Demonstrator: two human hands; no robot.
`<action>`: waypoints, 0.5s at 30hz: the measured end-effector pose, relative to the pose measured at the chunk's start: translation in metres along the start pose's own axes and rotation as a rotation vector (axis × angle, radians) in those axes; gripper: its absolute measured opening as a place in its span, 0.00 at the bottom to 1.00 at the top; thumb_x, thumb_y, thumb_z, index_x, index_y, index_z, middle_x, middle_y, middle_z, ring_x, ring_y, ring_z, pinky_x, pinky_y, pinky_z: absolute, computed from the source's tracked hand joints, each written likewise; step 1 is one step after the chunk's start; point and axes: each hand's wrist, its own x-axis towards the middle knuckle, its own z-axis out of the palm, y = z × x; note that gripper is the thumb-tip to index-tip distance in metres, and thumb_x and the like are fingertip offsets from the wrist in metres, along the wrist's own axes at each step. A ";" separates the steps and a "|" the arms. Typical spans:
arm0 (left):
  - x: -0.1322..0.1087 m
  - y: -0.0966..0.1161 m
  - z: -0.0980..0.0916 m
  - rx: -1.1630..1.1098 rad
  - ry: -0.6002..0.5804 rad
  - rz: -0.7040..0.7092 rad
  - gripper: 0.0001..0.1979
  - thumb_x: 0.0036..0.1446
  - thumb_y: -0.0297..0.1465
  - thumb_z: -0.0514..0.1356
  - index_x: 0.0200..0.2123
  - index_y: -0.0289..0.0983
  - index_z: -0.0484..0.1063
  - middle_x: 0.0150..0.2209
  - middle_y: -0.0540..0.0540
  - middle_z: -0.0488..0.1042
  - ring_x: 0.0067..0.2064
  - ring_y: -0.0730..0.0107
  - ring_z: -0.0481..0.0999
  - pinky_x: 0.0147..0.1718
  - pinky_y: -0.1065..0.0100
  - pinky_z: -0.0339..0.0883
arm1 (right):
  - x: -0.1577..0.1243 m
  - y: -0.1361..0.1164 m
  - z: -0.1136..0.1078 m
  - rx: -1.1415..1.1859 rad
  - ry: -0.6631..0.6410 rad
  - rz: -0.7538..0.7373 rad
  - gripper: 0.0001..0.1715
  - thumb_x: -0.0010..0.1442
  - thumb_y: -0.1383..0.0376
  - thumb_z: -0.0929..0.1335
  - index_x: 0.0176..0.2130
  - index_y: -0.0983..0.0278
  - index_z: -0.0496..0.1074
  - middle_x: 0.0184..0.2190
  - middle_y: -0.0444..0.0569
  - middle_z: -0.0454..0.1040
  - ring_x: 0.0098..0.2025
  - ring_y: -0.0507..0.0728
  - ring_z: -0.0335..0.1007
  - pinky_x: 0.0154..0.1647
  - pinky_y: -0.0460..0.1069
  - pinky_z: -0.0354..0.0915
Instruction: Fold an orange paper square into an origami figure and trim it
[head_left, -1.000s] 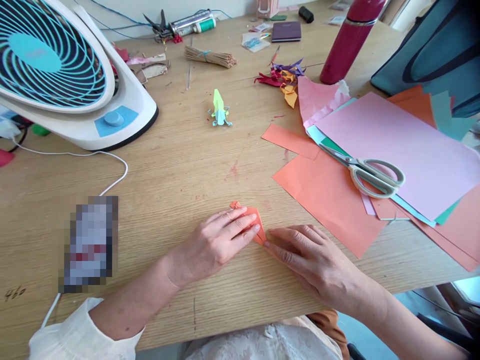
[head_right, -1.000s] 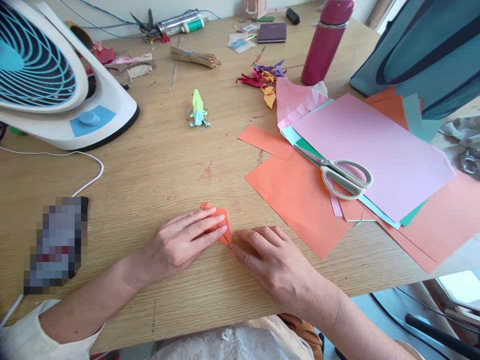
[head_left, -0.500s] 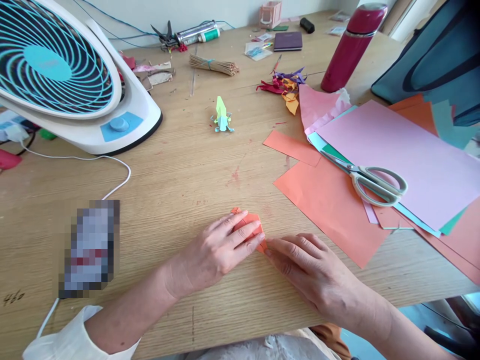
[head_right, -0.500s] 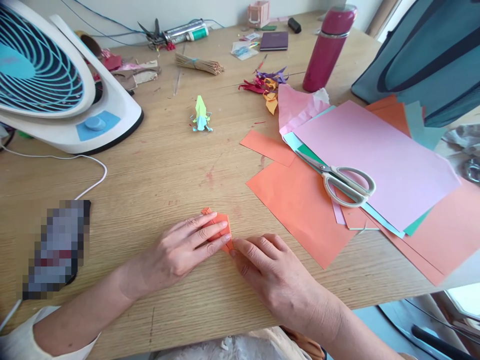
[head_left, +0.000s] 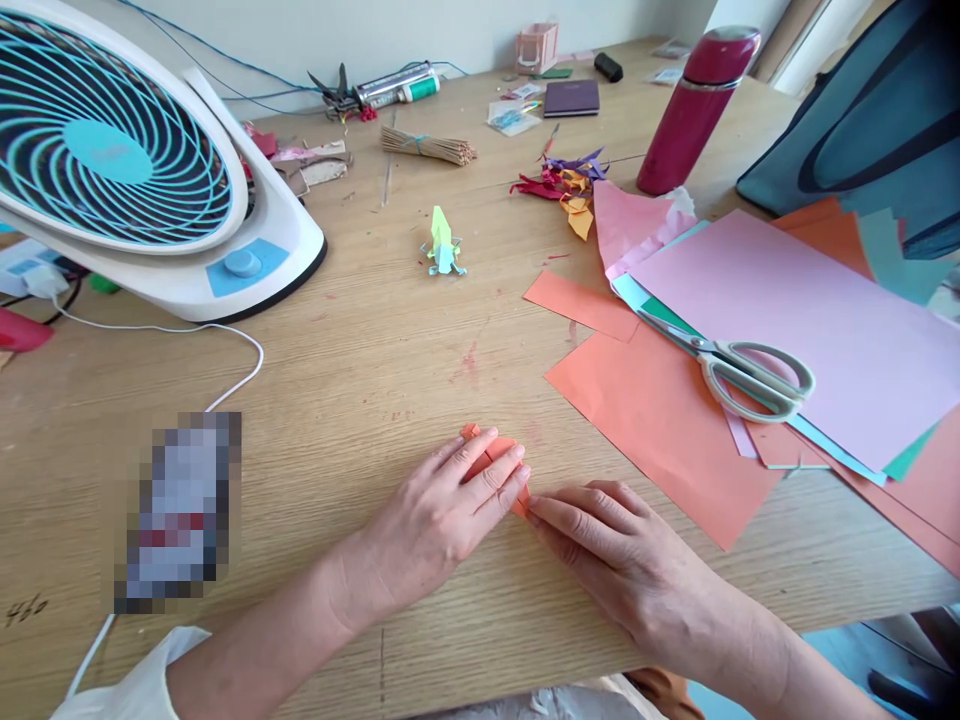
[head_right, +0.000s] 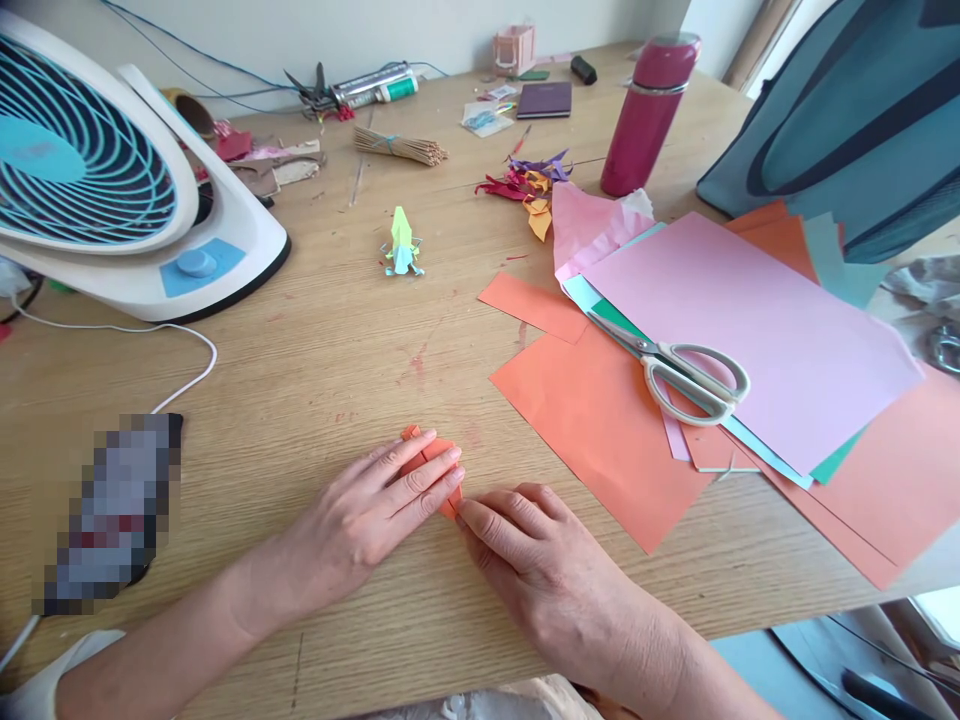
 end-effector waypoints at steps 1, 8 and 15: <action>0.001 0.001 0.000 0.002 0.004 -0.003 0.23 0.67 0.20 0.48 0.62 0.33 0.66 0.62 0.42 0.69 0.65 0.49 0.64 0.59 0.49 0.68 | 0.000 0.000 0.000 0.001 0.001 -0.002 0.23 0.71 0.73 0.54 0.55 0.76 0.70 0.54 0.64 0.73 0.52 0.64 0.69 0.48 0.60 0.68; 0.002 0.003 0.002 -0.048 0.011 -0.072 0.20 0.68 0.22 0.48 0.60 0.35 0.68 0.62 0.42 0.69 0.64 0.52 0.66 0.59 0.53 0.67 | 0.000 0.000 0.000 -0.009 0.024 -0.004 0.22 0.70 0.73 0.55 0.54 0.72 0.71 0.54 0.63 0.74 0.51 0.64 0.70 0.45 0.59 0.69; -0.001 -0.002 0.009 -0.092 0.016 -0.081 0.21 0.68 0.22 0.49 0.62 0.33 0.64 0.64 0.42 0.67 0.65 0.54 0.64 0.59 0.55 0.67 | 0.003 0.000 0.000 -0.063 -0.064 0.015 0.22 0.72 0.70 0.55 0.57 0.73 0.69 0.60 0.63 0.69 0.52 0.63 0.68 0.45 0.59 0.68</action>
